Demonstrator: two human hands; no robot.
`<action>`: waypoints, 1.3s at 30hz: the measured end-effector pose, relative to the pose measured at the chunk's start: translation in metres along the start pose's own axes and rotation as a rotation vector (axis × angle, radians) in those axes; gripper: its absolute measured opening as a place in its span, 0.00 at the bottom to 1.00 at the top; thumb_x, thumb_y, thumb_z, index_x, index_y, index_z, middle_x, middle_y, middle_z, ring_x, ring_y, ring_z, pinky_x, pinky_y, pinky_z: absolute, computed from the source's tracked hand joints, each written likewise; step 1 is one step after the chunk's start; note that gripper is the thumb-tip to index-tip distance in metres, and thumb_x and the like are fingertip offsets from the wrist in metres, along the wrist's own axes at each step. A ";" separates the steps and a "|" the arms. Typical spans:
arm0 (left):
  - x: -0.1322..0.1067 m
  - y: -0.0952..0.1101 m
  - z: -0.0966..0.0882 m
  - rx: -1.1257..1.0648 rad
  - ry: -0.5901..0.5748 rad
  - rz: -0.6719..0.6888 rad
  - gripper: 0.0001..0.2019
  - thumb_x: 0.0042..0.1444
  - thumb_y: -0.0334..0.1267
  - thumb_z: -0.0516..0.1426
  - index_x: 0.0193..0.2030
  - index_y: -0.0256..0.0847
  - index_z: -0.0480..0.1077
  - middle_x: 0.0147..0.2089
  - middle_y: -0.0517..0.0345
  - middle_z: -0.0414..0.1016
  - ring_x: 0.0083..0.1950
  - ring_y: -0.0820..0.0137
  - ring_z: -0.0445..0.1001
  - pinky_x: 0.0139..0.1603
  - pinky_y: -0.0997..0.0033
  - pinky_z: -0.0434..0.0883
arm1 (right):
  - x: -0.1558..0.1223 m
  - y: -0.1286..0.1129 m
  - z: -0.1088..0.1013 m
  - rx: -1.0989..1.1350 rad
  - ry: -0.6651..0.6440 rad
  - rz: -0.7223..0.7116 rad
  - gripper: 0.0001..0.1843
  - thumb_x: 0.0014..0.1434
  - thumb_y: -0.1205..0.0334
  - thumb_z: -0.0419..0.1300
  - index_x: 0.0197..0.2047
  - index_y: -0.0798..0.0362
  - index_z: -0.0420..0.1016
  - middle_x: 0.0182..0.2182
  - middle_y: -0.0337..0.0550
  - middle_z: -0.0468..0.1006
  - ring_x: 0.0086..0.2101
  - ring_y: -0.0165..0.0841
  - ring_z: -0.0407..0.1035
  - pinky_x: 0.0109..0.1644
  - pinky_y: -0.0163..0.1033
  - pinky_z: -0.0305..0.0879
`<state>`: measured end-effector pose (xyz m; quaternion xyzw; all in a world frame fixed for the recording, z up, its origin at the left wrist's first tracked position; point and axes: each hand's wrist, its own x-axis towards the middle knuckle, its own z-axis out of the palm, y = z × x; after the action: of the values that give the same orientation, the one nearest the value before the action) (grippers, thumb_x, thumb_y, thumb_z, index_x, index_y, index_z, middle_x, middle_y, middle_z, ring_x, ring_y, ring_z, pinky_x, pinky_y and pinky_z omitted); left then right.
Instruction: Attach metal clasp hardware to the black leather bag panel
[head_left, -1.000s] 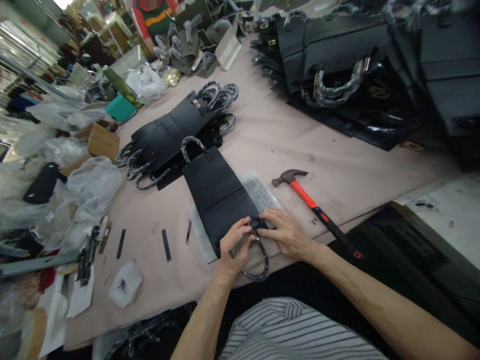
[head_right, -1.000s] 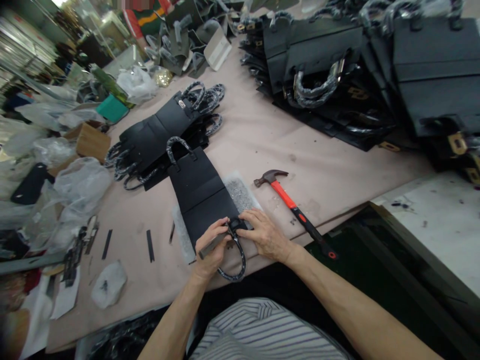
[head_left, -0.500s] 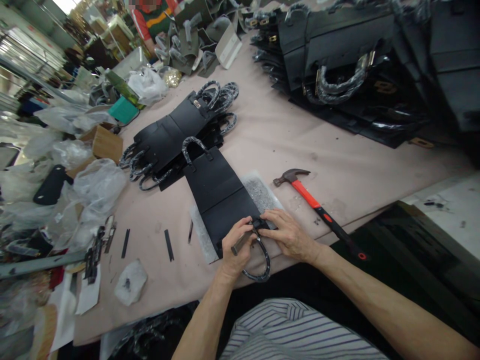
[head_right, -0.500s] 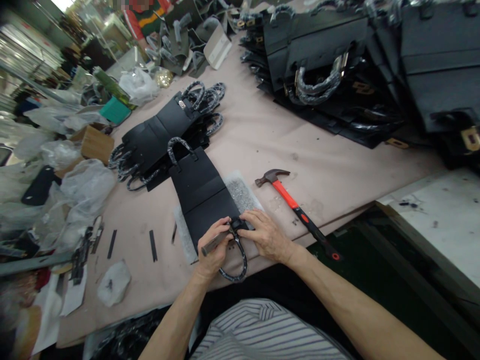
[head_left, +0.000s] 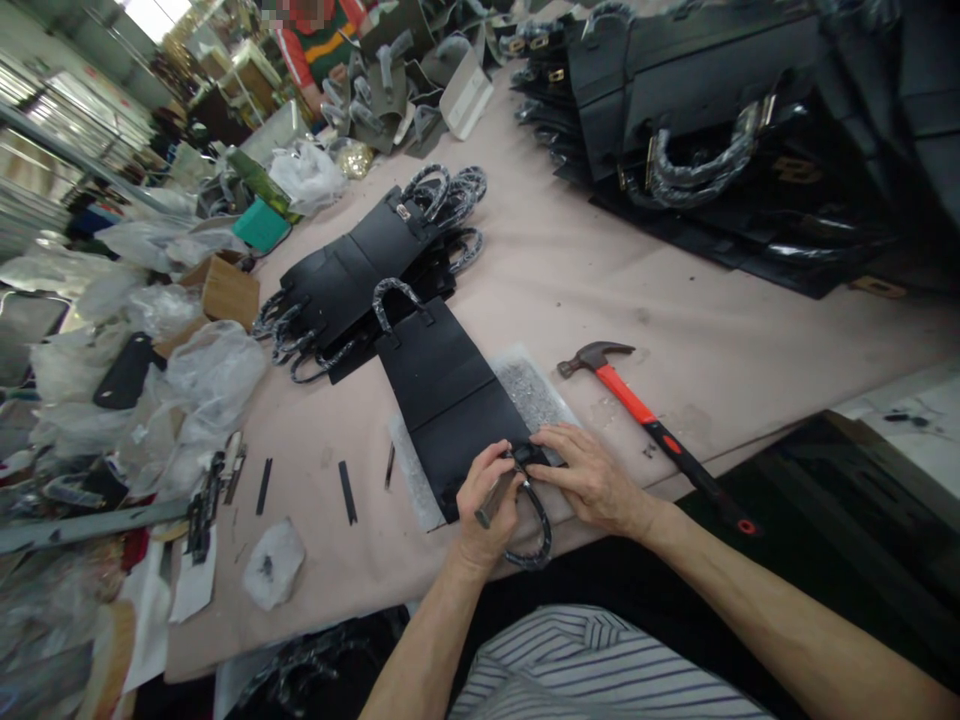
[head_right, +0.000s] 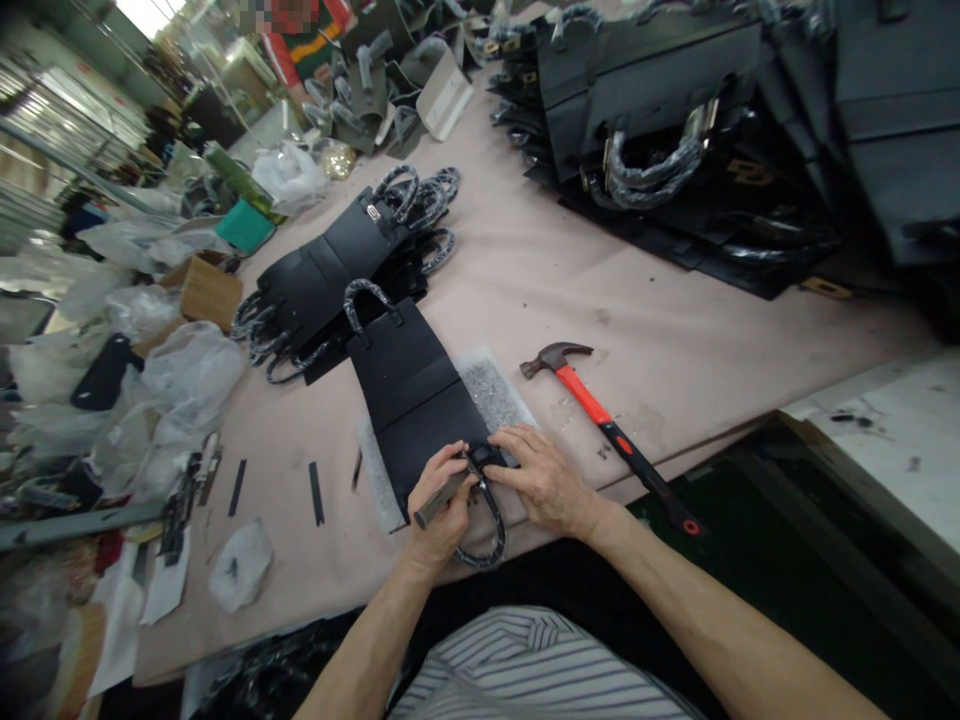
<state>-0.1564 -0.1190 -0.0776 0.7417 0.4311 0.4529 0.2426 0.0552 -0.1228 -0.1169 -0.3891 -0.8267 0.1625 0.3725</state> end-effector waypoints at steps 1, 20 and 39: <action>0.000 0.001 0.000 0.001 0.002 -0.004 0.05 0.66 0.30 0.60 0.48 0.38 0.75 0.54 0.43 0.79 0.56 0.59 0.80 0.59 0.54 0.80 | 0.000 0.000 0.000 0.003 0.001 0.001 0.22 0.63 0.72 0.54 0.55 0.47 0.78 0.61 0.53 0.70 0.64 0.45 0.62 0.66 0.61 0.64; -0.009 -0.009 0.002 0.074 -0.006 -0.005 0.06 0.66 0.29 0.59 0.48 0.39 0.73 0.52 0.45 0.79 0.56 0.60 0.79 0.59 0.54 0.79 | 0.067 -0.004 -0.018 -0.064 -0.168 0.414 0.08 0.65 0.67 0.57 0.44 0.54 0.78 0.43 0.49 0.79 0.45 0.40 0.73 0.50 0.44 0.66; -0.008 -0.008 0.005 0.064 0.058 0.040 0.07 0.65 0.28 0.58 0.48 0.39 0.73 0.50 0.46 0.80 0.55 0.61 0.80 0.58 0.57 0.80 | 0.119 -0.004 -0.030 -0.252 -0.621 0.417 0.09 0.63 0.58 0.61 0.41 0.55 0.78 0.37 0.54 0.82 0.37 0.41 0.76 0.35 0.39 0.56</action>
<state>-0.1570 -0.1213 -0.0899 0.7441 0.4374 0.4649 0.1971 0.0250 -0.0346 -0.0364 -0.5238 -0.8167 0.2417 0.0132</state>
